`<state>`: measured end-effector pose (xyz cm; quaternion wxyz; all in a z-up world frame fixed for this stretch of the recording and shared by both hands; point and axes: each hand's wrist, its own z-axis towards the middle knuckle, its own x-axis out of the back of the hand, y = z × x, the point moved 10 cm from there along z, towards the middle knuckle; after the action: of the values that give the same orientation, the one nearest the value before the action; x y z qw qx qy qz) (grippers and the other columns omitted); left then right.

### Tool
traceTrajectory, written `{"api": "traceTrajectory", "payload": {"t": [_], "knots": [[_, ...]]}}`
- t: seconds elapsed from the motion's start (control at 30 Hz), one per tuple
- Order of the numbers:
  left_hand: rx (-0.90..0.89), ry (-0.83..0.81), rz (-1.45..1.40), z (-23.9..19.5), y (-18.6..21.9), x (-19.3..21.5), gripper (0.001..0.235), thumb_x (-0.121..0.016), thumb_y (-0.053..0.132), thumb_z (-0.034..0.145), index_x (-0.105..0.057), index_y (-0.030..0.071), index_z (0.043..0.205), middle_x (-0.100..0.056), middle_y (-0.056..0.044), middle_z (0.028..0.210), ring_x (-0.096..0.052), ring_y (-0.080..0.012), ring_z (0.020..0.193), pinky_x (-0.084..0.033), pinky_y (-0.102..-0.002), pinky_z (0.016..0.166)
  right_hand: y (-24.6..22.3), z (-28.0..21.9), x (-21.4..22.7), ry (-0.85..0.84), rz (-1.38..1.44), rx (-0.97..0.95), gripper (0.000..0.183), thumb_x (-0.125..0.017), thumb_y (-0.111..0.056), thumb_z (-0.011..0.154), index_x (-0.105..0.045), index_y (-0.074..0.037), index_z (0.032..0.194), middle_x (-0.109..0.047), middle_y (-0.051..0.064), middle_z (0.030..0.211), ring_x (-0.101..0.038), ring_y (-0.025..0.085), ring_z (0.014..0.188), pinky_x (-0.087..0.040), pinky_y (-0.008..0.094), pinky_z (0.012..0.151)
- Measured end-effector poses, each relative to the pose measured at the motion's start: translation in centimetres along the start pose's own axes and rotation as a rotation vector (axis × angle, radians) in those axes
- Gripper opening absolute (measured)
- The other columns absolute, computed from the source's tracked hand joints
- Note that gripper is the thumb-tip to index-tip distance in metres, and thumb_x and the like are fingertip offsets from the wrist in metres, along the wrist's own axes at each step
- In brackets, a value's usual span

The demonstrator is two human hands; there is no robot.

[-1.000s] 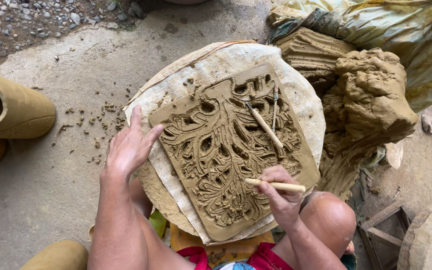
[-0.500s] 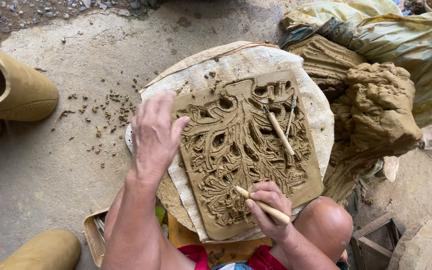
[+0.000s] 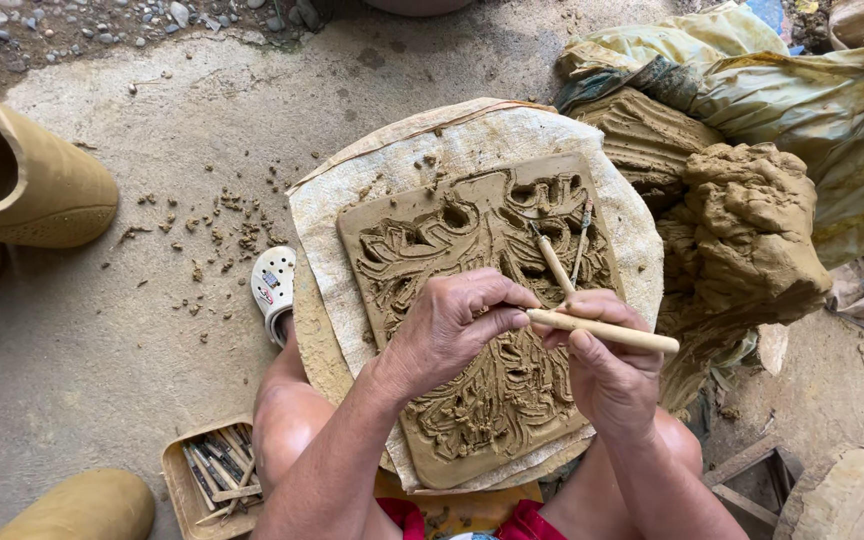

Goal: The person carves intricate leaf and floral patterns into a flat slab of wet clay using wooden tools, occasionally picking out small pieces of clay by hand.

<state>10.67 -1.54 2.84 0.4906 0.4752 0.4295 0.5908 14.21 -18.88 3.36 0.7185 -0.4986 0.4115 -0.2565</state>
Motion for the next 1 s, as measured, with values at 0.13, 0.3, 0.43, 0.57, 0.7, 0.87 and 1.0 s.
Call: {"api": "traceTrajectory", "payload": {"t": [0.13,0.3,0.43,0.57,0.7,0.87,1.0], "knots": [[0.041,-0.032,0.101,-0.1,-1.6,-0.7,0.014,-0.072,0.025,0.092,-0.078,0.017,0.1,-0.074,0.002,0.081,-0.066,-0.0083,0.067,-0.058,-0.026,0.058,0.8,-0.3,0.2,-0.023,0.095,0.037,0.019,-0.065,-0.003,0.107,-0.069,0.004,0.124,-0.063,0.018,0.119,-0.072,0.027,0.101,-0.065,0.037,0.086],[-0.013,0.365,0.348,-1.1,-2.0,5.1,0.027,-0.06,0.029,0.109,-0.073,0.012,0.091,-0.072,0.001,0.08,-0.067,-0.0052,0.072,-0.059,-0.024,0.064,0.3,-1.3,3.6,0.099,0.061,0.119,0.016,-0.062,-0.004,0.107,-0.069,0.002,0.12,-0.062,0.015,0.12,-0.073,0.024,0.099,-0.065,0.035,0.087],[-0.02,0.806,-0.217,-4.8,-3.8,10.7,0.032,-0.06,0.029,0.112,-0.065,0.011,0.085,-0.07,-0.002,0.082,-0.056,-0.0046,0.064,-0.049,-0.021,0.056,2.1,-1.3,4.1,0.099,-0.109,0.061,0.01,-0.063,0.004,0.103,-0.068,0.001,0.111,-0.063,0.013,0.113,-0.073,0.019,0.091,-0.065,0.029,0.074],[-0.062,0.959,-0.461,-5.6,-4.7,11.5,0.011,-0.071,0.017,0.105,-0.066,0.007,0.103,-0.069,-0.005,0.091,-0.065,-0.0077,0.074,-0.056,-0.023,0.065,4.4,-2.3,2.9,0.04,-0.3,-0.038,0.01,-0.066,0.005,0.099,-0.068,0.0,0.108,-0.062,0.007,0.108,-0.068,0.008,0.081,-0.06,0.019,0.066],[-0.092,0.91,-0.779,-5.2,-5.3,11.3,0.018,-0.067,0.018,0.106,-0.066,0.006,0.093,-0.067,-0.005,0.078,-0.058,-0.0065,0.053,-0.048,-0.02,0.042,5.6,-2.4,1.9,0.016,-0.288,-0.1,0.01,-0.069,0.005,0.099,-0.068,0.0,0.107,-0.062,0.006,0.104,-0.065,0.006,0.08,-0.056,0.017,0.065],[-0.072,0.864,-0.847,-5.7,-6.4,10.6,0.015,-0.067,0.017,0.109,-0.068,0.005,0.1,-0.068,-0.007,0.081,-0.055,-0.0045,0.052,-0.045,-0.019,0.044,5.5,-1.8,0.9,0.008,-0.388,-0.086,0.011,-0.067,0.004,0.097,-0.066,-0.002,0.106,-0.06,0.007,0.114,-0.068,0.007,0.085,-0.061,0.021,0.07],[-0.15,0.754,-0.798,-5.1,-5.8,10.1,0.021,-0.06,0.012,0.119,-0.071,0.003,0.104,-0.07,-0.008,0.086,-0.062,-0.0085,0.067,-0.051,-0.018,0.055,5.2,-1.4,-0.4,-0.024,-0.466,-0.004,0.013,-0.072,0.002,0.096,-0.068,-0.003,0.107,-0.064,0.007,0.104,-0.062,0.01,0.086,-0.056,0.022,0.067]]}}
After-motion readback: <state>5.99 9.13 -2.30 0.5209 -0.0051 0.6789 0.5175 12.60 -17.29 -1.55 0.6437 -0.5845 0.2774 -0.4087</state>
